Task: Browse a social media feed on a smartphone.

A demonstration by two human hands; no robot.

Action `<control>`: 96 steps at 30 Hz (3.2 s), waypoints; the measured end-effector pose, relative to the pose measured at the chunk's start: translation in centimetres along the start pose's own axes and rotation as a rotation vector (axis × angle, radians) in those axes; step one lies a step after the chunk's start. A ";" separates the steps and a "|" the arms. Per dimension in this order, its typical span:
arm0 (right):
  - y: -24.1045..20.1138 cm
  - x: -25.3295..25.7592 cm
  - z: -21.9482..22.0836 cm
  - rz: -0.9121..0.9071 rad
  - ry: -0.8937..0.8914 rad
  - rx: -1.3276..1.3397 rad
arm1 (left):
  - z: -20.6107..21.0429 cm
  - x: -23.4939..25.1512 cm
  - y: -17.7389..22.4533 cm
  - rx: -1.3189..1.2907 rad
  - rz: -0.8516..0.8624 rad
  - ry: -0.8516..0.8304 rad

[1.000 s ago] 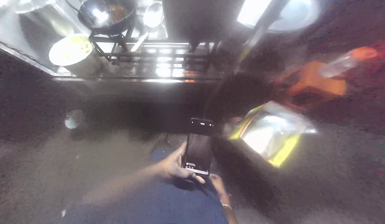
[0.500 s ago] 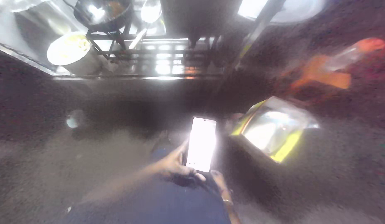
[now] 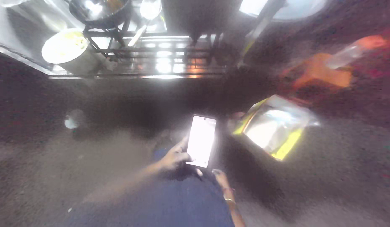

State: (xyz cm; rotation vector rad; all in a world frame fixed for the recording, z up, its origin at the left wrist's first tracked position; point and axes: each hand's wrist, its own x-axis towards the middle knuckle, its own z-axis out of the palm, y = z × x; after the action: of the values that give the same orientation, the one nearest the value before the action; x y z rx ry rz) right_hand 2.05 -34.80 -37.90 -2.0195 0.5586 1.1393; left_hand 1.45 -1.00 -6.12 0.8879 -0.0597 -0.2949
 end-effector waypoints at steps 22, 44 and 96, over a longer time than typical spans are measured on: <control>1.4 1.4 0.9 -0.052 0.019 -0.034 | -0.6 -0.4 -0.2 -0.083 -0.053 0.087; -11.9 -4.1 -1.2 -0.402 0.052 0.035 | -0.5 0.1 0.0 -0.078 -0.062 0.111; -29.7 -22.7 -2.0 -1.110 -0.304 0.695 | -0.2 0.3 0.8 -0.050 -0.123 0.061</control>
State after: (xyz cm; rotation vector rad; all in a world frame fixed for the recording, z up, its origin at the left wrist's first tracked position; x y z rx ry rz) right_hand 11.44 -17.22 -6.23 -1.1717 -0.3071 0.4252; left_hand 1.91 -0.46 -5.63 0.8521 0.0584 -0.3827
